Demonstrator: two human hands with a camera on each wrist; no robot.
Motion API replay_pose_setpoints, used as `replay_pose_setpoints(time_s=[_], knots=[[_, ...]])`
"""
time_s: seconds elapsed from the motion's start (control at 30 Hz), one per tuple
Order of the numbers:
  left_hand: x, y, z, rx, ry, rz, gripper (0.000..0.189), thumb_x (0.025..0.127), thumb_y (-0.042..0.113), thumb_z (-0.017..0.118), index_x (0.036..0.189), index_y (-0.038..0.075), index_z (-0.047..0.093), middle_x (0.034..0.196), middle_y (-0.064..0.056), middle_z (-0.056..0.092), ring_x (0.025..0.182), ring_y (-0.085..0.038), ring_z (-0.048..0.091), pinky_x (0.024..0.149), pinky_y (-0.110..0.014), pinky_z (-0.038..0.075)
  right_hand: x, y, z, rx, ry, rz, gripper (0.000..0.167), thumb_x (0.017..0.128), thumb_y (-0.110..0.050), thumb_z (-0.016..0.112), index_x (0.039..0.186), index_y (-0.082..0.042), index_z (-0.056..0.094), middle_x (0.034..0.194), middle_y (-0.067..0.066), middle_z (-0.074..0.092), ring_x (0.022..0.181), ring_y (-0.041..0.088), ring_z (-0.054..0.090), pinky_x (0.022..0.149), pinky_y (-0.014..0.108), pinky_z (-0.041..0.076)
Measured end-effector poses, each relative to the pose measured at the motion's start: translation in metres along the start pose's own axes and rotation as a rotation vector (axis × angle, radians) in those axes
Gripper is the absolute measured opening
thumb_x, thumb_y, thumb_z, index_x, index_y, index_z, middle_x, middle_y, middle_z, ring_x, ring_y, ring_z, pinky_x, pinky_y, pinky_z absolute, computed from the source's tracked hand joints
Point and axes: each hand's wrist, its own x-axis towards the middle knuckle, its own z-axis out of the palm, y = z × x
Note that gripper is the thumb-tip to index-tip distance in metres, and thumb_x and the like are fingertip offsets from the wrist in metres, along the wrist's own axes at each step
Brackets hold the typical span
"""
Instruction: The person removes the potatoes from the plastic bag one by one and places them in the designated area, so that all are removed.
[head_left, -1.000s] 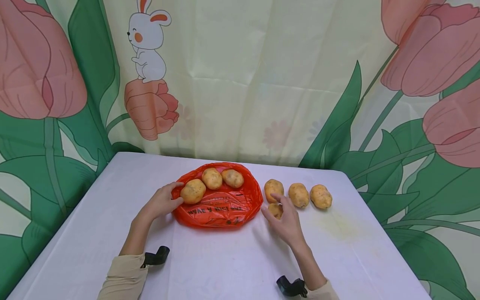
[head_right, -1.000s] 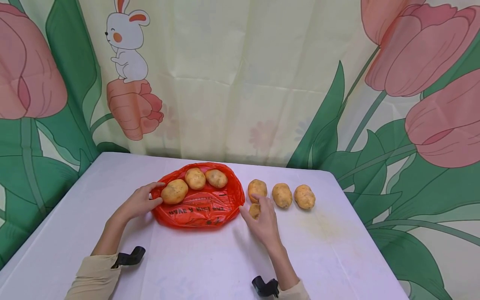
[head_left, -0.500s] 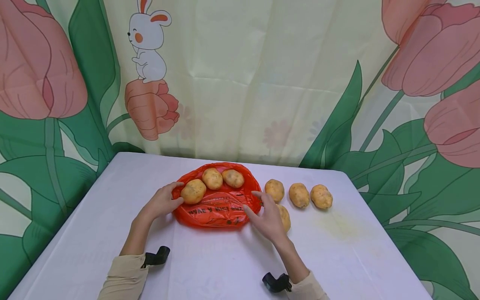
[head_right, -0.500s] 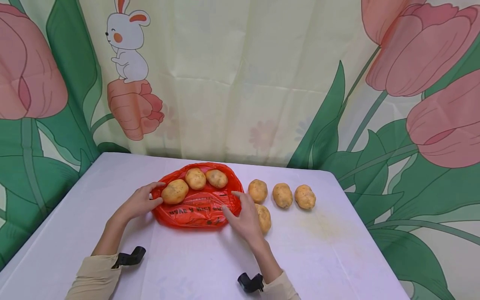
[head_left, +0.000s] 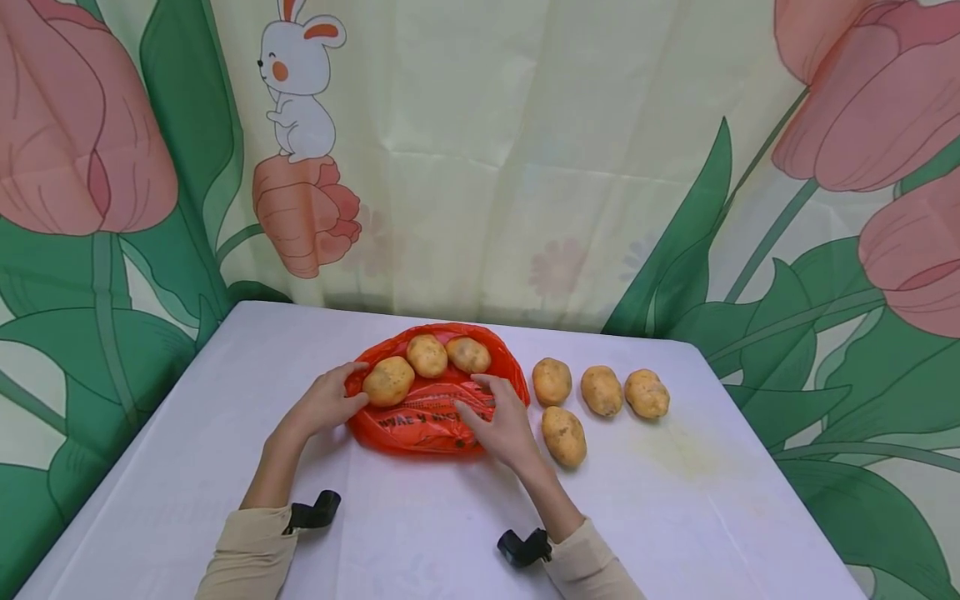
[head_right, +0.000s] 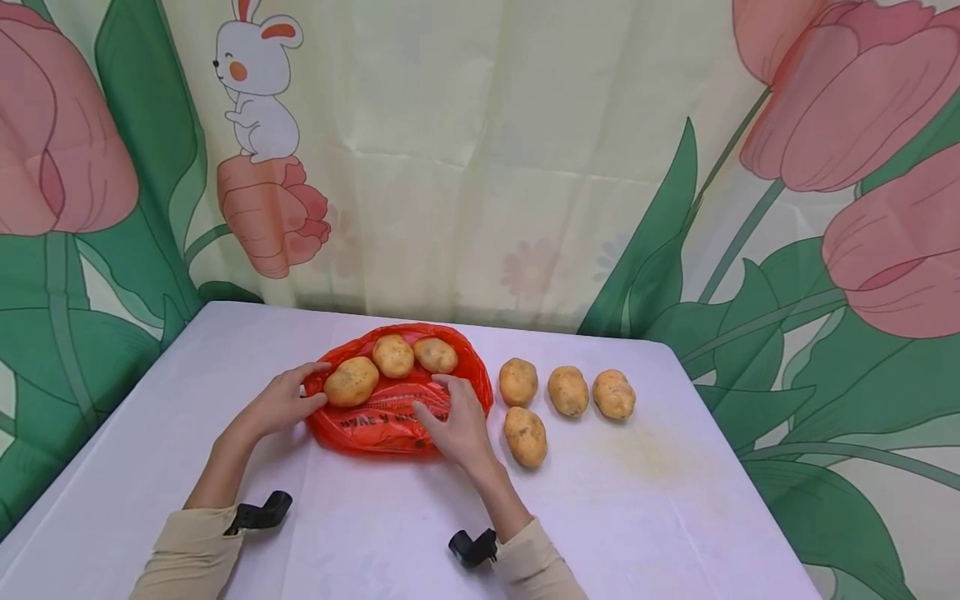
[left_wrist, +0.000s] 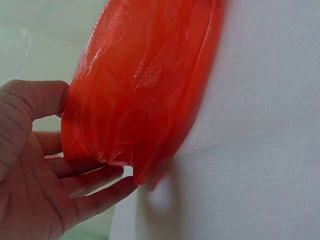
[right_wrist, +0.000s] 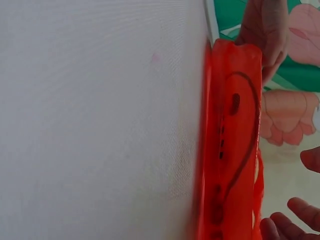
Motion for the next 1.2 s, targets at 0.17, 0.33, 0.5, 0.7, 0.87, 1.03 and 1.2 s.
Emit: replay_pose_setpoints(time_s=[0.17, 0.33, 0.5, 0.7, 0.87, 1.03, 1.2], knots=[[-0.001, 0.001, 0.0, 0.003, 0.0, 0.001, 0.06, 0.097, 0.013, 0.06, 0.15, -0.006, 0.041, 0.152, -0.033, 0.042, 0.139, -0.047, 0.041, 0.111, -0.06, 0.041, 0.007, 0.0, 0.009, -0.01, -0.017, -0.006, 0.057, 0.094, -0.035, 0.073, 0.139, -0.005, 0.055, 0.133, 0.018, 0.057, 0.113, 0.035, 0.056, 0.094, 0.046, 0.053], [-0.002, 0.001, -0.001, -0.006, -0.004, -0.018, 0.061, 0.097, 0.014, 0.06, 0.151, -0.006, 0.04, 0.153, -0.033, 0.04, 0.139, -0.047, 0.04, 0.11, -0.059, 0.043, 0.012, -0.004, 0.015, 0.004, -0.044, 0.006, 0.057, 0.093, -0.036, 0.073, 0.139, -0.007, 0.055, 0.131, 0.017, 0.057, 0.109, 0.032, 0.056, 0.087, 0.041, 0.051], [-0.002, -0.001, -0.002, -0.009, -0.002, -0.025, 0.062, 0.097, 0.015, 0.06, 0.152, -0.005, 0.039, 0.153, -0.032, 0.04, 0.137, -0.046, 0.041, 0.108, -0.059, 0.044, 0.021, -0.007, 0.022, 0.008, -0.062, 0.007, 0.057, 0.093, -0.035, 0.073, 0.139, -0.007, 0.054, 0.135, 0.016, 0.056, 0.108, 0.029, 0.058, 0.088, 0.04, 0.054], [-0.002, -0.003, -0.003, 0.009, 0.012, -0.008, 0.06, 0.097, 0.014, 0.059, 0.151, -0.005, 0.041, 0.152, -0.032, 0.042, 0.123, -0.039, 0.047, 0.111, -0.057, 0.043, 0.033, -0.01, 0.03, -0.002, -0.067, -0.02, 0.057, 0.094, -0.031, 0.073, 0.141, -0.005, 0.054, 0.136, 0.016, 0.058, 0.105, 0.027, 0.061, 0.089, 0.04, 0.054], [-0.001, -0.003, -0.004, 0.015, 0.013, -0.001, 0.06, 0.097, 0.013, 0.059, 0.15, -0.006, 0.041, 0.147, -0.03, 0.047, 0.109, -0.034, 0.049, 0.101, -0.05, 0.051, 0.044, -0.013, 0.035, -0.002, -0.058, -0.034, 0.056, 0.094, -0.03, 0.073, 0.14, -0.004, 0.054, 0.133, 0.018, 0.059, 0.104, 0.029, 0.062, 0.087, 0.039, 0.055], [0.001, -0.002, -0.004, 0.024, 0.017, 0.007, 0.06, 0.096, 0.014, 0.059, 0.15, -0.006, 0.042, 0.139, -0.028, 0.052, 0.101, -0.031, 0.051, 0.099, -0.05, 0.052, 0.057, -0.014, 0.038, -0.004, -0.047, -0.049, 0.057, 0.093, -0.031, 0.073, 0.139, -0.004, 0.055, 0.13, 0.016, 0.058, 0.103, 0.03, 0.06, 0.086, 0.036, 0.053], [0.002, -0.002, -0.002, 0.03, 0.01, -0.003, 0.06, 0.097, 0.015, 0.06, 0.151, -0.005, 0.041, 0.141, -0.027, 0.051, 0.105, -0.032, 0.051, 0.096, -0.047, 0.052, 0.068, -0.015, 0.042, -0.018, -0.043, -0.044, 0.057, 0.093, -0.03, 0.073, 0.141, -0.004, 0.054, 0.131, 0.014, 0.056, 0.102, 0.029, 0.06, 0.087, 0.036, 0.054]])
